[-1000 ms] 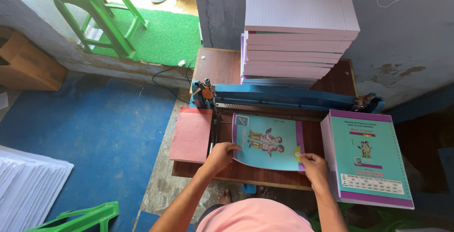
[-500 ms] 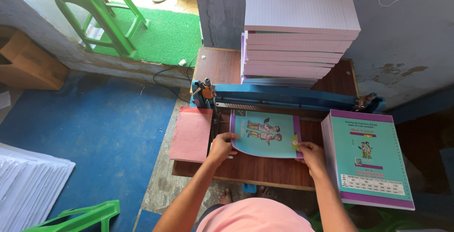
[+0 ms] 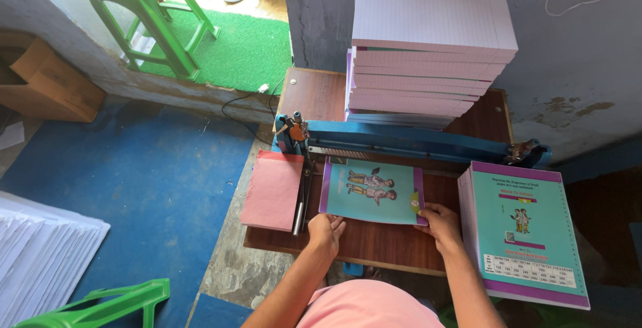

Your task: The person places lined paper sheets into a manual binding machine, aligns them, and secures them with a stapling mechanism. The person then stacks the finished notebooks on a pile to the right.

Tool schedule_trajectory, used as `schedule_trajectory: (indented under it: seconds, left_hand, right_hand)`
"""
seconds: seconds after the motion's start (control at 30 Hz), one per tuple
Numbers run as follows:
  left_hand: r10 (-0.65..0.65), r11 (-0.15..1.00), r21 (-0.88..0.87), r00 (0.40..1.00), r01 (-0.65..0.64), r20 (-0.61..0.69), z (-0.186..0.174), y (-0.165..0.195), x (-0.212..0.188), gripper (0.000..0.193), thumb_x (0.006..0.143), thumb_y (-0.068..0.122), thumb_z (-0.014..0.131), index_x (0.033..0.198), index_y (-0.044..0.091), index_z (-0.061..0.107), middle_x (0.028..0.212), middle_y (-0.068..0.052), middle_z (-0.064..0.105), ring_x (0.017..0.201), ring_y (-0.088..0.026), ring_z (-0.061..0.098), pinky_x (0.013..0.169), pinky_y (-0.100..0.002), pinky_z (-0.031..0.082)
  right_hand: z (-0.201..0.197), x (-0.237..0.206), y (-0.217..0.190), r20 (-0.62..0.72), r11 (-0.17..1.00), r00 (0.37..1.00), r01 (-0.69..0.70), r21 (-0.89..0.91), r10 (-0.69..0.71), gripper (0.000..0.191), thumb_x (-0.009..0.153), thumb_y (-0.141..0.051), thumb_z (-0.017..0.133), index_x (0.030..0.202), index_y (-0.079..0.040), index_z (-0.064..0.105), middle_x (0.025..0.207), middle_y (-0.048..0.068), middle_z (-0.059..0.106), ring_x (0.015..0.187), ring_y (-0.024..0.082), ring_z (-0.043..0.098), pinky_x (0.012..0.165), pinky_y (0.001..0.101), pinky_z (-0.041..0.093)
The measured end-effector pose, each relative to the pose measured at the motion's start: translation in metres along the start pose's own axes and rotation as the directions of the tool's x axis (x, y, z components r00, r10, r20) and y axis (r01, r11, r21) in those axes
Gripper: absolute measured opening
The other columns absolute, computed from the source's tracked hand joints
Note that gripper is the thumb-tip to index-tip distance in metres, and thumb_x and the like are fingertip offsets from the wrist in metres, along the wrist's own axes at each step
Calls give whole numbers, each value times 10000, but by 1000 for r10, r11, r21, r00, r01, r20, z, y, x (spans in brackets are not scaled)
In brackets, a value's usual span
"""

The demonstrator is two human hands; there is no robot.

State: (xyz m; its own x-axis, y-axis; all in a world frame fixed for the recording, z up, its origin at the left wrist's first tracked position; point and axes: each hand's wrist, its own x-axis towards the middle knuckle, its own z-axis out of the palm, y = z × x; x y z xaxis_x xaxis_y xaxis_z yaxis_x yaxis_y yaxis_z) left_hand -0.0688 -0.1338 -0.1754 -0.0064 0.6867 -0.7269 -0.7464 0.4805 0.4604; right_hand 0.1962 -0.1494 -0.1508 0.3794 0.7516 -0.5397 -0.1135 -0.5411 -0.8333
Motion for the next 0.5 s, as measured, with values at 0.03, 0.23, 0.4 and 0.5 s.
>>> schedule_trajectory:
  seconds: [0.03,0.23,0.4,0.5]
  left_hand:
    - [-37,999,-41,999,36,-25,-1,0,-1,477,875,-16,468,1311,-204,432,1310,-257,546,1284,-434,573,1127,-573,449]
    - [-108,988,-124,990,96,-94,8,3,-13,408,844,-33,498,1244,-108,461,1514,-270,376,1497,-435,345,1200,-598,357]
    - [-119,982,-157,991,108,-63,8,-4,-13,438,859,61,532,1228,-166,475,1545,-311,375,1495,-466,329,1193,-613,344]
    - [-124,981,-153,991,116,-44,7,-8,-7,461,847,76,538,1241,-156,478,1561,-321,385,1495,-465,324,1193,-606,326]
  right_hand:
    - [1,0,1,13,1000,1000,2,-1,-2,256,933,-51,633,1157,72,654,1018,212,720,857,264,745,711,350,670]
    - [14,1,1,38,1000,999,-19,11,19,222,938,-29,631,1144,50,636,1002,196,705,844,275,735,724,386,666]
    - [19,-1,0,56,998,996,-65,18,64,196,936,-25,636,1124,27,648,1023,174,706,889,251,731,756,373,672]
    - [18,0,-2,75,998,996,-60,20,58,198,933,-32,651,1122,27,652,1033,184,710,902,263,729,763,392,664]
